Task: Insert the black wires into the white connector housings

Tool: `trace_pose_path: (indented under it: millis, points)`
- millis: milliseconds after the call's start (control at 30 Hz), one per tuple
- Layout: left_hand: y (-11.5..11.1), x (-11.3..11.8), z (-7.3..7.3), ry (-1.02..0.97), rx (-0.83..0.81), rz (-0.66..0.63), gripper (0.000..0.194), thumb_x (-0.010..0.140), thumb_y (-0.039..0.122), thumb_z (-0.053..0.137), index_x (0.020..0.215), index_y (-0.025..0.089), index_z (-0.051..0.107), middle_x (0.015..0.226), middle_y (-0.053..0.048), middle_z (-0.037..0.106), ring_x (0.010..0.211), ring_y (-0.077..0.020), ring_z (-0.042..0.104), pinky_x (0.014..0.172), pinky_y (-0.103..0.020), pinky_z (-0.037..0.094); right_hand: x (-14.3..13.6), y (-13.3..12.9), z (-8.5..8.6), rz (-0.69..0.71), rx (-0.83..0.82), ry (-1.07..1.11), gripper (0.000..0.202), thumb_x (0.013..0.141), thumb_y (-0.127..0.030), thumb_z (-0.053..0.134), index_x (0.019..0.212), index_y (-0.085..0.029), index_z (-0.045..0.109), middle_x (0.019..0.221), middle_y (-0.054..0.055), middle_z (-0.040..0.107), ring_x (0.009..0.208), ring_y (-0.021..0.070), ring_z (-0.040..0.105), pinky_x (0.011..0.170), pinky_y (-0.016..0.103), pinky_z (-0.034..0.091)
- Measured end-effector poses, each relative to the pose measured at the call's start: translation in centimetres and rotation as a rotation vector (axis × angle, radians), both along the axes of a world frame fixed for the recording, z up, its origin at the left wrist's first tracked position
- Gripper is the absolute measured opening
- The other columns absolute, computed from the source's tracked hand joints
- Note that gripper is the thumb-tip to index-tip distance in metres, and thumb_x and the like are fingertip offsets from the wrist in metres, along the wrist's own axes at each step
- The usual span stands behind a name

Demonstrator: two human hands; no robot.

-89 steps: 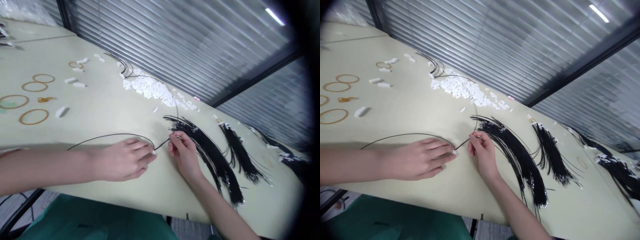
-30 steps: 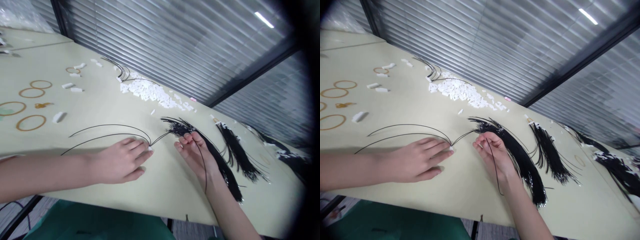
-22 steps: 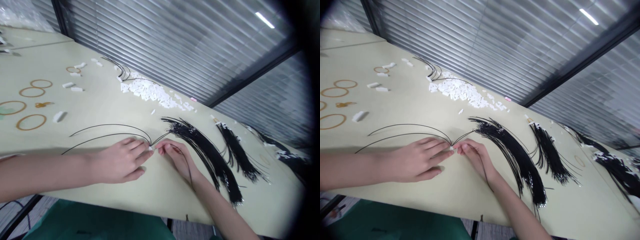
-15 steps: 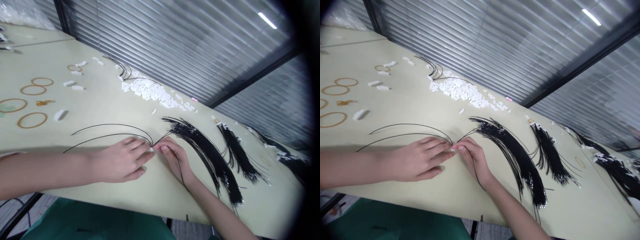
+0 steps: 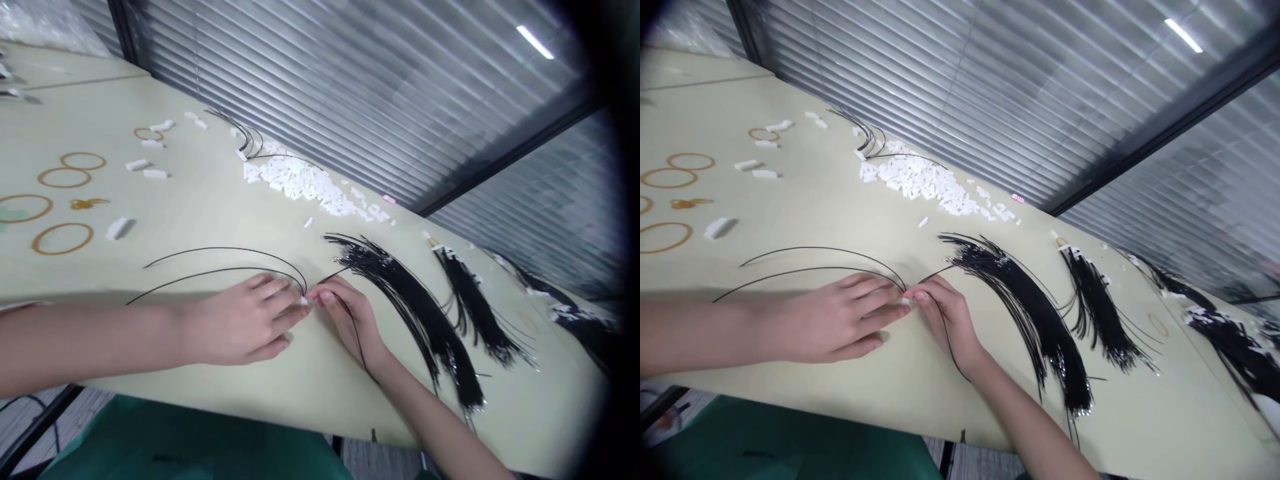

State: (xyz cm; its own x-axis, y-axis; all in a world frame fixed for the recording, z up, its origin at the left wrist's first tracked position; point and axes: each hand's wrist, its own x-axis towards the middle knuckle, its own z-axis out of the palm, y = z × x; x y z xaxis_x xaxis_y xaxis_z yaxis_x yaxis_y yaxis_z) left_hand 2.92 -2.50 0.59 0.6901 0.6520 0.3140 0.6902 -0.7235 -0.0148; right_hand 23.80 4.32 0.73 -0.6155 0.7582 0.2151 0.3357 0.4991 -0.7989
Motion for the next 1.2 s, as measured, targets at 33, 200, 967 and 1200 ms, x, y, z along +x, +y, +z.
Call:
trace_pose_path:
  millis: [33, 200, 967, 1200]
  points:
    - [0.01, -0.01, 0.01, -0.004, 0.001, -0.003, 0.047, 0.093, 0.038, 0.040, 0.133, 0.014, 0.043, 0.124, -0.013, 0.052, 0.117, -0.0281, 0.045, 0.100, -0.042, 0.032, 0.00, 0.02, 0.00, 0.002, 0.004, -0.007, 0.024, 0.093, -0.032, 0.046, 0.088, -0.022, 0.066, 0.081, 0.003, 0.059, 0.076, 0.0148, 0.056, 0.068, 0.027, 0.044]
    - [0.11, 0.01, 0.03, -0.003, -0.007, -0.006, 0.047, 0.092, 0.038, 0.041, 0.133, 0.014, 0.044, 0.124, -0.013, 0.052, 0.117, -0.0290, 0.045, 0.100, -0.044, 0.032, -0.03, -0.08, -0.13, -0.001, 0.051, -0.033, 0.021, 0.093, -0.029, 0.046, 0.092, -0.022, 0.066, 0.086, 0.004, 0.060, 0.078, 0.0154, 0.057, 0.070, 0.028, 0.046]
    - [0.11, 0.01, -0.25, 0.036, -0.033, 0.000, 0.049, 0.095, 0.039, 0.031, 0.136, 0.014, 0.039, 0.127, -0.013, 0.049, 0.119, -0.0286, 0.042, 0.099, -0.043, 0.031, 0.32, -0.29, -0.59, 0.000, 0.319, -0.179, 0.008, 0.090, -0.016, 0.050, 0.090, -0.021, 0.056, 0.083, 0.001, 0.057, 0.078, 0.0135, 0.051, 0.071, 0.027, 0.042]
    - [-0.01, 0.00, -0.22, 0.036, -0.042, 0.000, 0.049, 0.095, 0.039, 0.031, 0.137, 0.014, 0.037, 0.127, -0.012, 0.048, 0.119, -0.0282, 0.042, 0.099, -0.043, 0.031, 0.36, -0.41, -0.57, -0.014, 0.317, -0.181, 0.009, 0.091, -0.013, 0.048, 0.091, -0.020, 0.054, 0.084, 0.001, 0.056, 0.079, 0.0127, 0.051, 0.072, 0.027, 0.042]
